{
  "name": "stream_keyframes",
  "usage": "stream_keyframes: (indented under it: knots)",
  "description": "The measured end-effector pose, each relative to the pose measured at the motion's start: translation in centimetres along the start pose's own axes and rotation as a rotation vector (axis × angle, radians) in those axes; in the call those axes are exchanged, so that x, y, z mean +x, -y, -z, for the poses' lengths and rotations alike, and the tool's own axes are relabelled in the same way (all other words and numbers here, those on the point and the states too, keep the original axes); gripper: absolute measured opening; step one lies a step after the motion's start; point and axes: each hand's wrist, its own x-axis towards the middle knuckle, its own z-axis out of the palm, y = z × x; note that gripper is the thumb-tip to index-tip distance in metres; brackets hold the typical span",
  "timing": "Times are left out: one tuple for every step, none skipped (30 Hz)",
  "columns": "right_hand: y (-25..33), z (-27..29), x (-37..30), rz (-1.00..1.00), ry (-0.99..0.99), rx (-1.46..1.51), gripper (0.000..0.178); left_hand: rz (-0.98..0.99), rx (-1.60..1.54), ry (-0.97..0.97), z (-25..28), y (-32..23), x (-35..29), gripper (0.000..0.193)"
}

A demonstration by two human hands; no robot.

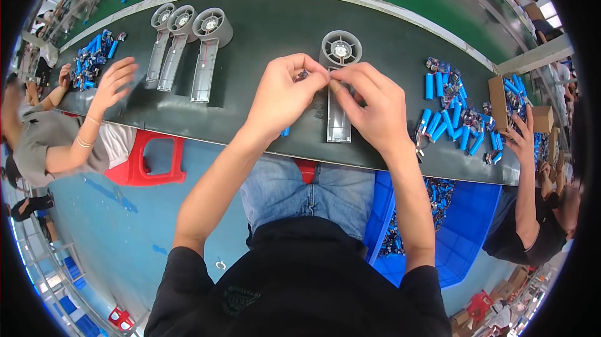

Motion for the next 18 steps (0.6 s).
stream_keyframes:
  knots:
    - [-0.2, -0.2, -0.1, -0.005, -0.003, -0.009, 0.017, -0.001, -0.002, 0.010, -0.1, -0.1, 0.1, 0.009]
    - [-0.4, -0.2, -0.2, 0.060, -0.044, -0.086, 0.019, 0.067, -0.075, 0.034, -0.2, -0.2, 0.2, 0.008]
    - [-0.7, -0.1, -0.4, 0.120, -0.085, -0.173, 0.020, 0.135, -0.149, 0.070, -0.4, -0.3, 0.4, 0.007]
    - [-0.8, -0.2, -0.7, 0.103, -0.070, -0.184, 0.023, 0.130, -0.125, 0.069, -0.3, -0.3, 0.3, 0.008]
    - [-0.4, -0.4, -0.5, 0.100, -0.055, -0.205, 0.021, 0.124, -0.101, 0.072, 0.2, -0.2, 0.0, 0.012]
    - [-0.6, -1.2, -0.5, 0.109, -0.103, -0.192, 0.020, 0.089, -0.035, 0.035, 0.4, -0.3, -0.6, 0.014]
    - [-0.6, -1.4, -0.2, 0.096, -0.108, -0.165, 0.020, 0.049, 0.027, 0.000, 0.5, -0.2, -0.9, 0.016]
    - [-0.6, -1.9, -0.1, 0.090, -0.160, -0.150, 0.019, 0.011, -0.069, -0.004, 1.1, 0.2, -1.1, 0.018]
    - [-0.6, -2.0, 0.0, 0.069, -0.171, -0.133, 0.018, -0.021, -0.165, -0.005, 1.5, 0.8, -1.1, 0.021]
    - [-0.7, -1.9, -0.2, 0.047, -0.185, -0.102, 0.017, -0.035, -0.179, 0.031, 1.2, 0.6, -1.1, 0.022]
    - [-0.9, -1.8, -0.4, 0.026, -0.201, -0.068, 0.016, -0.048, -0.192, 0.065, 0.9, 0.5, -0.9, 0.023]
    - [-0.9, -1.8, -0.5, 0.021, -0.208, -0.085, 0.016, -0.106, -0.189, 0.093, 1.2, 0.9, -1.0, 0.022]
    - [-0.8, -1.8, -0.5, 0.015, -0.218, -0.028, 0.015, -0.108, -0.190, 0.109, 1.2, 1.1, -1.0, 0.022]
    - [-0.7, -1.9, -0.6, 0.009, -0.229, 0.032, 0.015, -0.194, -0.044, 0.062, 1.0, 1.2, -1.0, 0.020]
    - [-0.8, -1.9, -0.6, 0.006, -0.235, 0.017, 0.015, -0.284, 0.099, 0.014, 0.9, 1.2, -0.9, 0.019]
    - [-0.8, -1.9, -0.7, 0.003, -0.232, 0.034, 0.014, -0.257, 0.084, -0.007, 0.9, 1.0, -0.9, 0.015]
    - [-0.9, -1.9, -0.8, -0.001, -0.229, 0.051, 0.014, -0.261, 0.082, 0.008, 0.6, 1.2, -0.7, 0.015]
    - [-0.7, -2.0, -0.9, -0.011, -0.216, 0.073, 0.014, -0.326, 0.099, -0.017, 0.5, 1.5, -0.7, 0.015]
